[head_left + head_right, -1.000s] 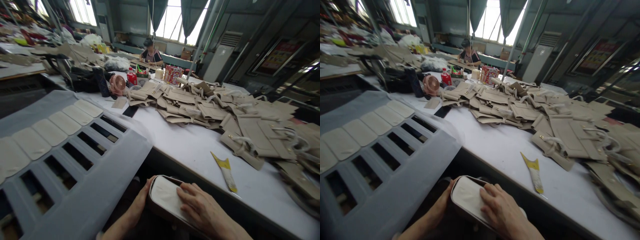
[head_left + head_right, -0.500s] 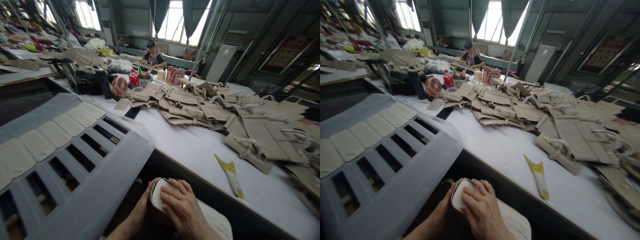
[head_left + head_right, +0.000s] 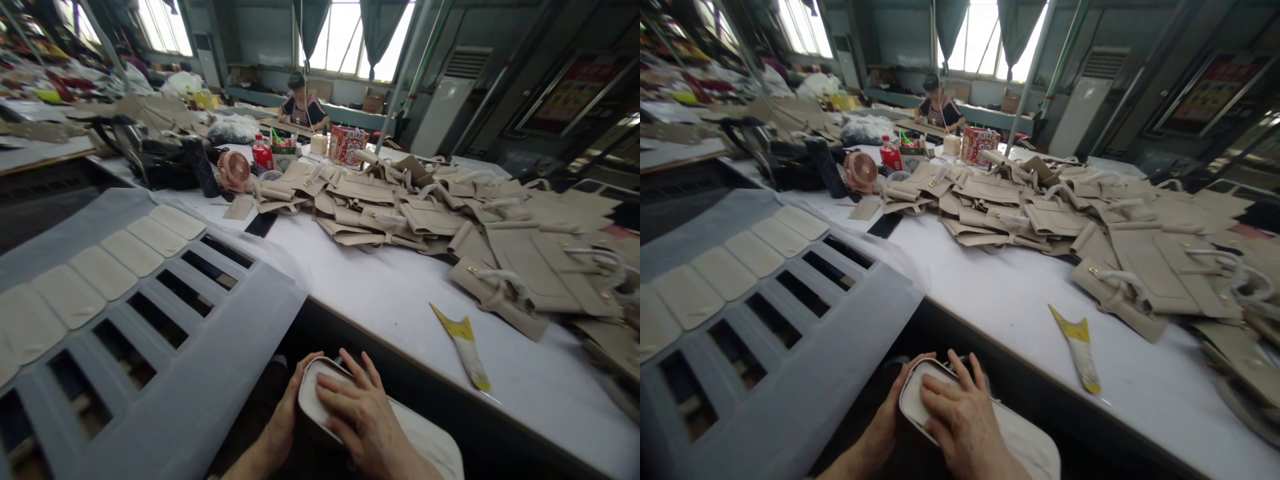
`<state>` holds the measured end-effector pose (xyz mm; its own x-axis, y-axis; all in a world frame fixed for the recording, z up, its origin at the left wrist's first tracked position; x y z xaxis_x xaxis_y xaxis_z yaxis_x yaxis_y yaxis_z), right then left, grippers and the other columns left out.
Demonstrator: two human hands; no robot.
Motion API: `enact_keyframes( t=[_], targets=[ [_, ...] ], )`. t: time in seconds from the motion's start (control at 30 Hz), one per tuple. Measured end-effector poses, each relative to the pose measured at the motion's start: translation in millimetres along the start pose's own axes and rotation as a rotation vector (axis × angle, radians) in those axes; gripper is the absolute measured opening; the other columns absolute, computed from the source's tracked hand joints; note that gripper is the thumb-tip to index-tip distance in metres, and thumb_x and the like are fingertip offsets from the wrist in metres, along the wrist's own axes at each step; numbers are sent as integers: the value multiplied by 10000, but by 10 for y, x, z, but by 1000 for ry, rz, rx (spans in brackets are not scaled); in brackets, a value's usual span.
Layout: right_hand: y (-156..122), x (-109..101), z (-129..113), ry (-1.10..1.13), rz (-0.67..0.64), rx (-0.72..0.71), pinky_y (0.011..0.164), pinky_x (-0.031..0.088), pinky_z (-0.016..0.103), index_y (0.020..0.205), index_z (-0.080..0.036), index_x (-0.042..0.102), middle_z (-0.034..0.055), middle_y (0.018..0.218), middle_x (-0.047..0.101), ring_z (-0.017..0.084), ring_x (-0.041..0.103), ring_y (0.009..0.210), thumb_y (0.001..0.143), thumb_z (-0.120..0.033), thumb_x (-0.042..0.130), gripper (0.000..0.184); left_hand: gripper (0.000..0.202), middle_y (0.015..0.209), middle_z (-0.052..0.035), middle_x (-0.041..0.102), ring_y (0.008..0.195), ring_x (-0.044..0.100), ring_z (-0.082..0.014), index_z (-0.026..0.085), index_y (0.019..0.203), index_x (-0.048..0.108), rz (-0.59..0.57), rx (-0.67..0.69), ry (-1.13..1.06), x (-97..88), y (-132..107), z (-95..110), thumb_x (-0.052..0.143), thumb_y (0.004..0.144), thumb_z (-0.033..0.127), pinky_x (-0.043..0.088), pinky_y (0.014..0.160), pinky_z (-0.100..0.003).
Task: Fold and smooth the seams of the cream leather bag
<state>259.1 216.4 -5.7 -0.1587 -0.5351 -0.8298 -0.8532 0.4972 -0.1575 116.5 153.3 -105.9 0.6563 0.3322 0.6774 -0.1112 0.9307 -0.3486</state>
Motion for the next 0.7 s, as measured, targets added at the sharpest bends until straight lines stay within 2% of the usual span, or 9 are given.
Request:
enact_keyframes(
  t=[0.1, 0.3, 0.47, 0.63, 0.7],
  targets=[
    [-5, 59, 3, 2, 39, 1, 1162, 27, 652, 1380, -425, 450, -71, 1451, 495, 308, 96, 1481, 961, -298, 496, 440, 469, 1356, -83, 573, 1325, 436, -283, 197, 1301, 568, -10, -21, -27, -35, 16, -35, 398, 976, 490, 221, 1178, -428],
    [-18, 70, -46, 29, 89, 6, 1181, -7, 603, 1279, -388, 541, -99, 1436, 508, 268, 85, 1486, 963, -262, 472, 347, 479, 1416, -96, 524, 1368, 388, -292, 183, 1358, 518, -19, -53, -11, -193, 30, -82, 392, 985, 457, 202, 1190, -436],
    [-48, 89, -37, 79, 99, 18, 1181, -25, 580, 1307, -380, 523, -84, 1459, 484, 249, 108, 1485, 967, -253, 458, 368, 443, 1415, -109, 528, 1365, 401, -296, 154, 1342, 538, -72, -102, 28, -259, 54, 35, 416, 983, 384, 221, 1187, -432],
    [-61, 102, -15, 151, 112, 55, 1177, -80, 555, 1302, -417, 518, -122, 1445, 493, 239, 89, 1487, 969, -269, 466, 368, 415, 1445, -80, 503, 1386, 380, -250, 167, 1349, 547, -113, -179, 80, -251, 78, 168, 443, 986, 338, 206, 1196, -375],
    [-61, 106, -7, 176, 103, 69, 1173, -97, 552, 1320, -439, 497, -133, 1445, 490, 240, 79, 1487, 970, -274, 464, 388, 417, 1426, -84, 524, 1374, 399, -256, 171, 1337, 564, -120, -205, 104, -217, 82, 215, 484, 972, 356, 220, 1191, -381]
  ],
)
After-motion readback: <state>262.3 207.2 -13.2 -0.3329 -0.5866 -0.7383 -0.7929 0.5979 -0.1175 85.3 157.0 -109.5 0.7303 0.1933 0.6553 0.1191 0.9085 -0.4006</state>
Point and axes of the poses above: each hand's wrist, its own y-axis towards the middle knuckle, its own x-axis out of the palm, z = x × y, the point moved 2 cm from there along y, towards the middle knuckle
